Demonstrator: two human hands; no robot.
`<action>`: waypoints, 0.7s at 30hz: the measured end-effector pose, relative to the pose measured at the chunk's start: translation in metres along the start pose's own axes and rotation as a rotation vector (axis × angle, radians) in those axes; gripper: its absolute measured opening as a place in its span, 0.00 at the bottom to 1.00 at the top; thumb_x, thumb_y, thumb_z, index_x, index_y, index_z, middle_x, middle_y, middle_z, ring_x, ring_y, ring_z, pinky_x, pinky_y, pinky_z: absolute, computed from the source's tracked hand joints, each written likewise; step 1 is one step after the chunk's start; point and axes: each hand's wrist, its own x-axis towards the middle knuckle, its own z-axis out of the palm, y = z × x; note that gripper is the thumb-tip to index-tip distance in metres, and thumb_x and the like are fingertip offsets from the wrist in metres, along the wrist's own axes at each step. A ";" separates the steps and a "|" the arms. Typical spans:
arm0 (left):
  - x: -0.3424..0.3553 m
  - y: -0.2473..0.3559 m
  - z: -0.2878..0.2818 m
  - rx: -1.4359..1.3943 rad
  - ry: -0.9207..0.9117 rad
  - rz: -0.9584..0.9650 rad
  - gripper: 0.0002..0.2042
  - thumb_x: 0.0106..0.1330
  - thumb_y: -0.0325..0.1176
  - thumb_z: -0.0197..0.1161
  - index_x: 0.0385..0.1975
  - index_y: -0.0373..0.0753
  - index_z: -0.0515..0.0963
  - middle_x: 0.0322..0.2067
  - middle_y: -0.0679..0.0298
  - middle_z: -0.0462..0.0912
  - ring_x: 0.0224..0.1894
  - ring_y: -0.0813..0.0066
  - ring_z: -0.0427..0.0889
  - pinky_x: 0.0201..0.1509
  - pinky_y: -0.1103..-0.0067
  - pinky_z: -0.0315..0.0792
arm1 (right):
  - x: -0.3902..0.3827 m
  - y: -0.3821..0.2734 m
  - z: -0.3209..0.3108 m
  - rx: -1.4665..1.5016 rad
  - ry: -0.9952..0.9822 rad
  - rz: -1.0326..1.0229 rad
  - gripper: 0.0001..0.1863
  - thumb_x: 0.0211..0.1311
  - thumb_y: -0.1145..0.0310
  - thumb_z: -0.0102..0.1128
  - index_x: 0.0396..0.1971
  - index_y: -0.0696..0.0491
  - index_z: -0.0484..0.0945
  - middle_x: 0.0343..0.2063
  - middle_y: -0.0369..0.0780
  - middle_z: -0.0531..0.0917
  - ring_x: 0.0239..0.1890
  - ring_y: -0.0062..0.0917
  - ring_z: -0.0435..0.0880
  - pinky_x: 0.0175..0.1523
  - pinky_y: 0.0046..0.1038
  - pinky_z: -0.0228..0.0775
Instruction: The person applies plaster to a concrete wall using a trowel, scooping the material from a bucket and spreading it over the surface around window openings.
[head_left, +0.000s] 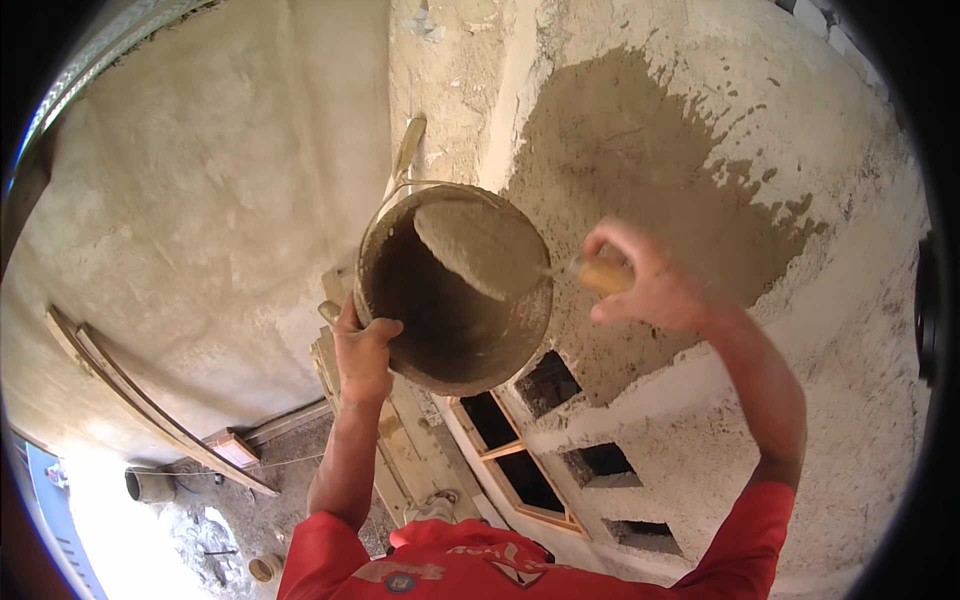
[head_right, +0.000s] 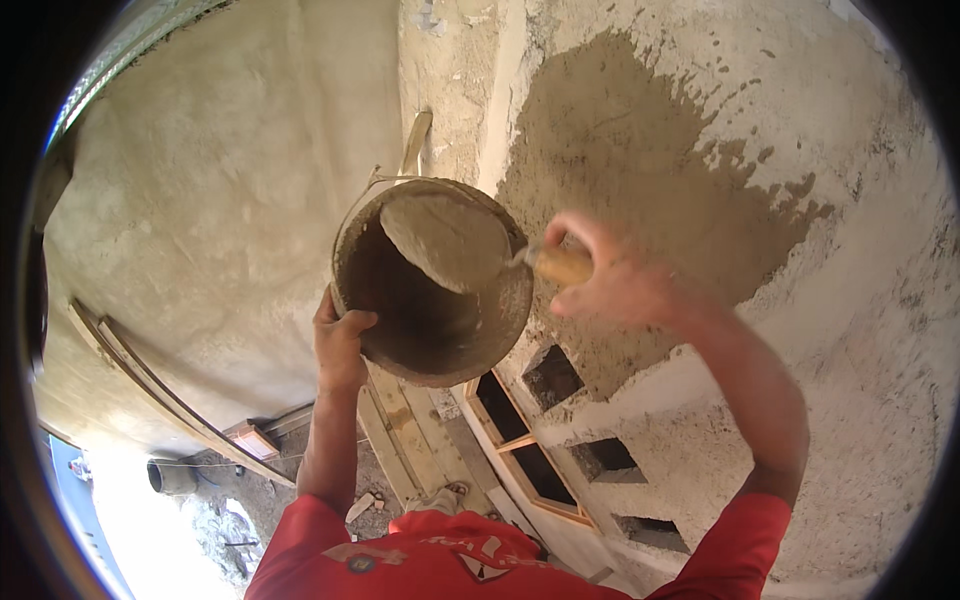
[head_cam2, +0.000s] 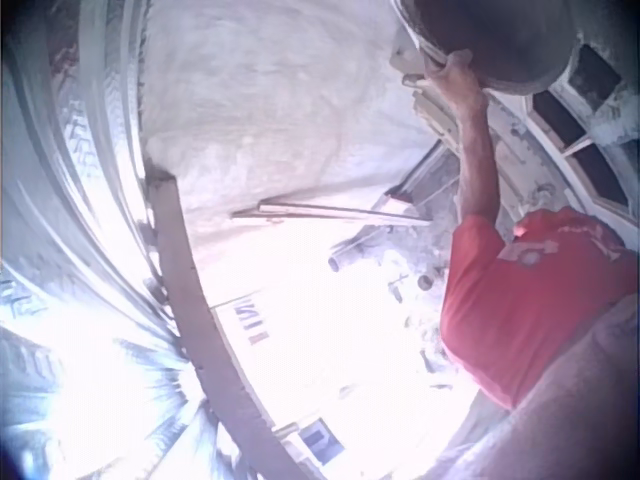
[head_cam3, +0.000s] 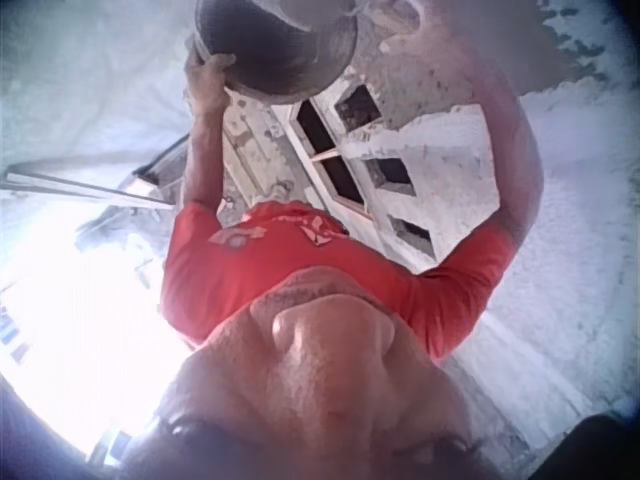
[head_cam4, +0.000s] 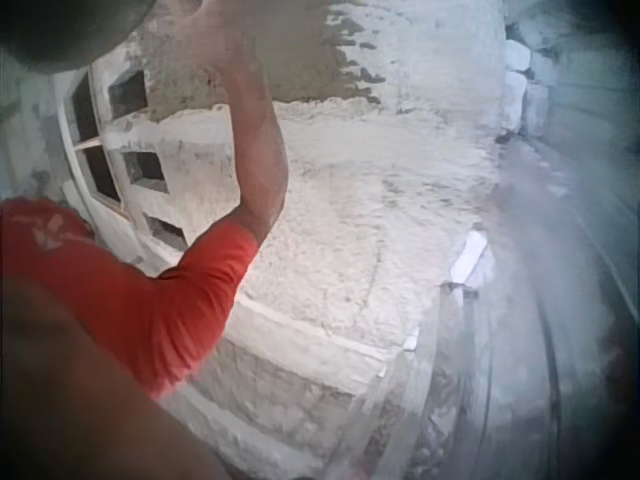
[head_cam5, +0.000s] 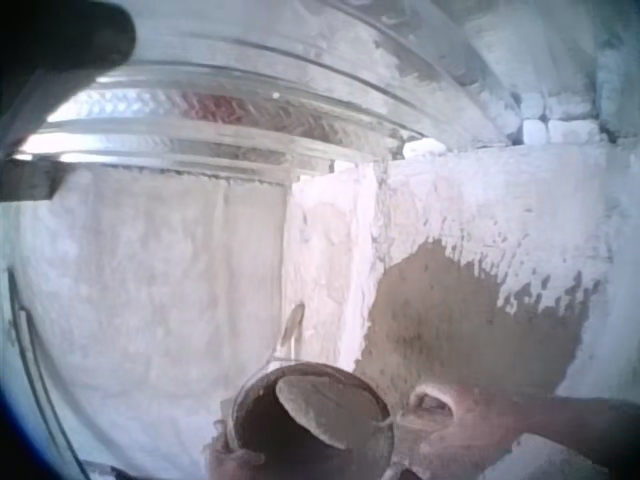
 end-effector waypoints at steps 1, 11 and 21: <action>0.001 0.004 -0.006 0.011 -0.003 0.007 0.27 0.51 0.16 0.57 0.57 0.31 0.77 0.45 0.64 0.85 0.43 0.76 0.82 0.51 0.80 0.75 | -0.001 -0.013 -0.019 -0.019 -0.002 0.016 0.29 0.50 0.61 0.73 0.53 0.54 0.77 0.37 0.42 0.83 0.42 0.32 0.84 0.49 0.36 0.79; -0.009 0.018 -0.027 0.048 0.014 -0.031 0.26 0.50 0.17 0.56 0.55 0.30 0.77 0.45 0.62 0.85 0.45 0.75 0.82 0.53 0.80 0.74 | 0.088 0.030 -0.111 0.227 0.307 0.126 0.20 0.67 0.66 0.61 0.56 0.58 0.78 0.30 0.42 0.83 0.23 0.21 0.79 0.21 0.18 0.74; -0.010 -0.014 -0.016 0.109 -0.021 -0.118 0.29 0.50 0.17 0.56 0.58 0.29 0.75 0.46 0.61 0.84 0.47 0.74 0.81 0.55 0.79 0.73 | 0.049 0.055 -0.128 0.158 0.499 0.134 0.27 0.66 0.62 0.62 0.62 0.55 0.72 0.33 0.39 0.80 0.26 0.18 0.79 0.22 0.23 0.74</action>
